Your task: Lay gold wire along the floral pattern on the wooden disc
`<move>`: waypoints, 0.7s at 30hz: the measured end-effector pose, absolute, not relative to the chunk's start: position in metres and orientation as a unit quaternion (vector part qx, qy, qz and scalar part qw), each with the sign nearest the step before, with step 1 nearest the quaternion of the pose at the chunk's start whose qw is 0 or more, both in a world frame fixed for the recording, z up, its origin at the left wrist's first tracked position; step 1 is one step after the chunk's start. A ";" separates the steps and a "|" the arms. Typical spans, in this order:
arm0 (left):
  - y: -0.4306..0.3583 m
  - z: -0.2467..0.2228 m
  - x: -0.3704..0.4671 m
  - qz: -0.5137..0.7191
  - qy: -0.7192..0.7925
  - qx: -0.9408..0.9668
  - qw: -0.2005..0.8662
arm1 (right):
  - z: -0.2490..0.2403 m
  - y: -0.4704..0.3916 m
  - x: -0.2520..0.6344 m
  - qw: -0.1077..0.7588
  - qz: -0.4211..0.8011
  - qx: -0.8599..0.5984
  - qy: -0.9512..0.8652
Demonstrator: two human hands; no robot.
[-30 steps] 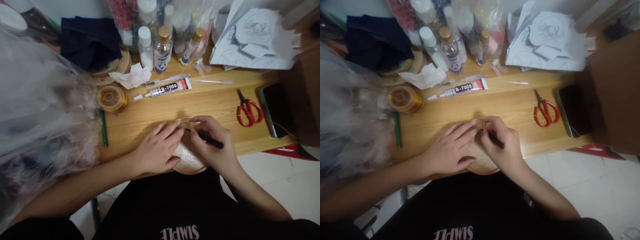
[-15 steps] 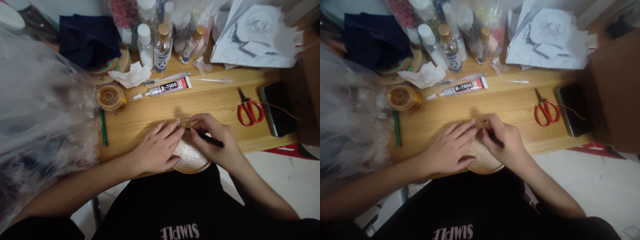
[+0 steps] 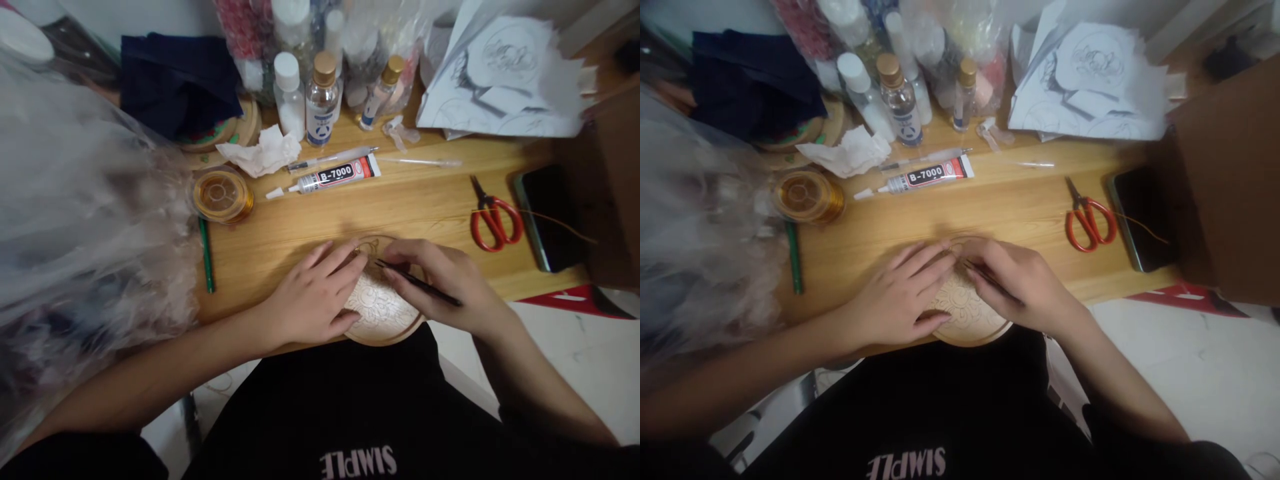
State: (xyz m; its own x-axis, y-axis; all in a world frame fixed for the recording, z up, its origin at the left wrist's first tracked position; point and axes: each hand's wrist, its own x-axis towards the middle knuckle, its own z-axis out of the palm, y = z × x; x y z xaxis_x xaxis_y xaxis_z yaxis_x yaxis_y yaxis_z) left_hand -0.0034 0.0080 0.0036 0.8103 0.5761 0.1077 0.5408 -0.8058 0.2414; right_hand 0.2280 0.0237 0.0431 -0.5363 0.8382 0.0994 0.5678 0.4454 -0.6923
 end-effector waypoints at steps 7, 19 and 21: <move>0.008 0.004 -0.004 0.090 0.296 0.945 0.102 | 0.042 0.033 0.226 0.187 0.295 -0.388 -0.853; 0.009 0.004 -0.003 0.089 0.297 0.947 0.089 | 0.041 0.039 0.227 0.189 0.257 -0.332 -0.888; 0.009 0.004 -0.003 0.096 0.297 0.946 0.089 | 0.042 0.039 0.228 0.184 0.257 -0.327 -0.891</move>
State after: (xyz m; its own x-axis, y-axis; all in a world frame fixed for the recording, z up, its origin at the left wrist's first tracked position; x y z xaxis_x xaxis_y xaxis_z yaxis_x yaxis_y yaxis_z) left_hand -0.0027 0.0088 0.0044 0.8053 0.5789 0.1281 0.5449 -0.8078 0.2246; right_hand 0.2281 0.0390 0.0415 -0.7184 0.6769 0.1605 0.4878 0.6546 -0.5776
